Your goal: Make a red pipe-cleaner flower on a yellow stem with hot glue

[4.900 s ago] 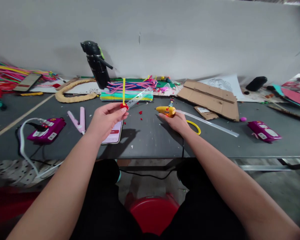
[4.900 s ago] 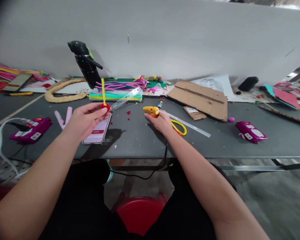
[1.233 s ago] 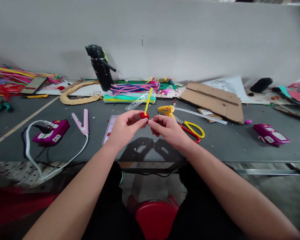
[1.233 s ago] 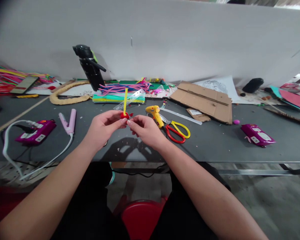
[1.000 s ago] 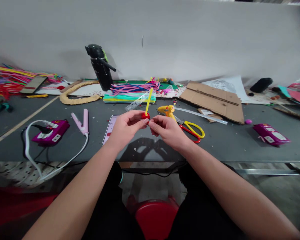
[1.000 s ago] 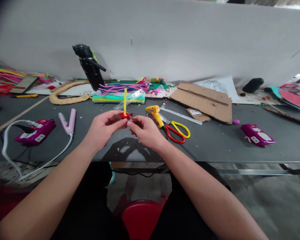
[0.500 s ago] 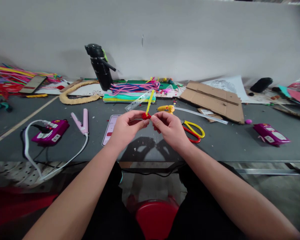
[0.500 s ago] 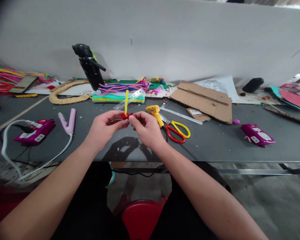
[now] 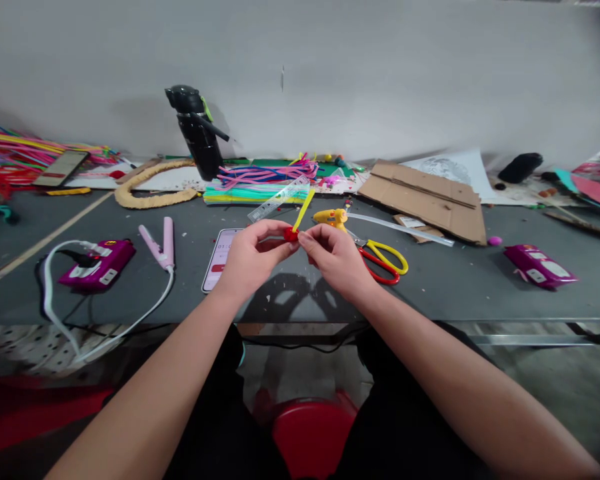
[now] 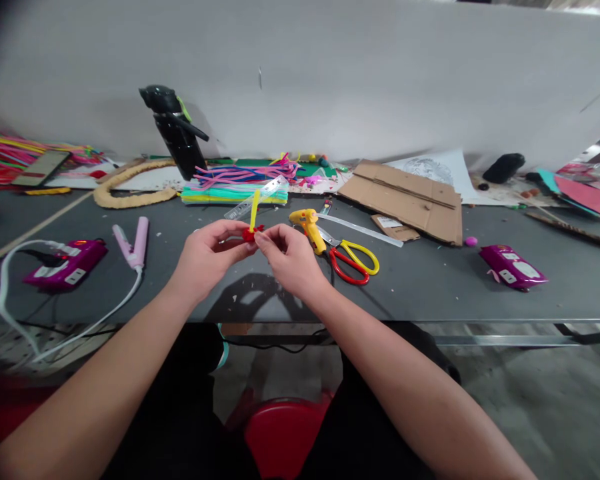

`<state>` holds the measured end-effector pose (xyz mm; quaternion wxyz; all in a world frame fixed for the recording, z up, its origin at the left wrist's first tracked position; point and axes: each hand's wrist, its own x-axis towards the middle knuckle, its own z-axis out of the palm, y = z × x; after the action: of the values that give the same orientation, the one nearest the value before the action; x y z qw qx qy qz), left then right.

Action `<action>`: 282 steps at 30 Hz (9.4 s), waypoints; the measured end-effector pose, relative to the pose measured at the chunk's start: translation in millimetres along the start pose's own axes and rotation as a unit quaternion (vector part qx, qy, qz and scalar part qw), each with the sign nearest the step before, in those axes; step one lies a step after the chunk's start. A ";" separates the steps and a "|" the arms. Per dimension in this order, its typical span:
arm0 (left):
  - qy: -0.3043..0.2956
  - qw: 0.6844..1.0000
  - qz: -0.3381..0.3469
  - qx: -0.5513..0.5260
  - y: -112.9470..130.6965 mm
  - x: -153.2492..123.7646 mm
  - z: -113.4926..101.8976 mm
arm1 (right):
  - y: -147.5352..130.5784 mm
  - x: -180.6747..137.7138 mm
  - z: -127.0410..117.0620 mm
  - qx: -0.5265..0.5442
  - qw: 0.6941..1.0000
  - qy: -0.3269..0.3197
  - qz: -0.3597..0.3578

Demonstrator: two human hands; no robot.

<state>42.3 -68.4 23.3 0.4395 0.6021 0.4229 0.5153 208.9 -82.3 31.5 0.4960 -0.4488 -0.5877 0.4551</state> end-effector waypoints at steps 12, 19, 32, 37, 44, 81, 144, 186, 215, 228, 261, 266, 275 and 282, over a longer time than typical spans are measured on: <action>0.004 1.000 -0.003 0.007 1.3 -0.5 1.4 | -2.3 -1.1 -1.1 -0.010 0.999 -0.022 0.024; 0.004 1.000 -0.003 -0.022 -0.2 0.1 -2.8 | -4.2 2.3 -8.2 0.046 0.998 -0.028 0.035; 0.003 1.000 0.003 -0.013 -0.3 0.5 -1.3 | 1.3 1.9 -1.6 0.012 0.999 -0.030 0.037; 0.000 1.000 0.001 -0.012 -0.8 -0.3 -1.0 | -0.7 0.3 -1.6 0.012 0.999 -0.034 0.039; 0.025 1.000 -0.001 0.003 0.5 9.4 -25.4 | 0.1 8.8 -7.5 0.030 0.999 -0.004 0.025; 0.010 0.991 -0.085 -0.100 -4.6 16.2 -48.0 | 45.9 69.1 16.8 -0.440 0.895 -0.074 -0.024; -0.078 0.983 -0.068 -0.149 -2.3 -0.5 5.4 | 29.5 11.6 -9.6 -0.217 0.972 0.029 -0.083; -0.012 0.998 -0.009 -0.060 7.2 -1.9 7.6 | 13.3 15.2 -13.7 0.031 0.999 0.021 -0.016; -0.019 0.997 -0.002 -0.077 2.4 0.7 5.9 | 0.9 1.5 0.9 0.146 0.989 -0.004 0.018; -0.013 0.998 0.008 -0.064 0.1 1.2 5.7 | 10.2 0.4 8.1 0.054 0.997 0.048 -0.015; -0.071 0.989 -0.049 -0.121 -0.3 -0.6 -1.8 | 0.4 -0.1 0.0 0.073 0.997 0.031 -0.024; -0.081 0.978 -0.088 -0.168 6.3 -1.4 -3.5 | 0.3 -1.5 1.5 0.038 0.997 0.051 -0.053; -0.057 0.976 -0.107 -0.178 5.4 -0.7 -1.1 | 1.3 -2.5 3.9 0.005 0.996 0.053 -0.076; -0.054 0.980 -0.088 -0.171 12.0 0.6 -8.2 | 1.5 1.2 1.2 0.077 0.995 0.046 -0.038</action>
<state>35.0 -70.2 35.7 0.6019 0.5054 0.3555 0.5058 207.7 -81.0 30.1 0.5726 -0.4068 -0.5441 0.4590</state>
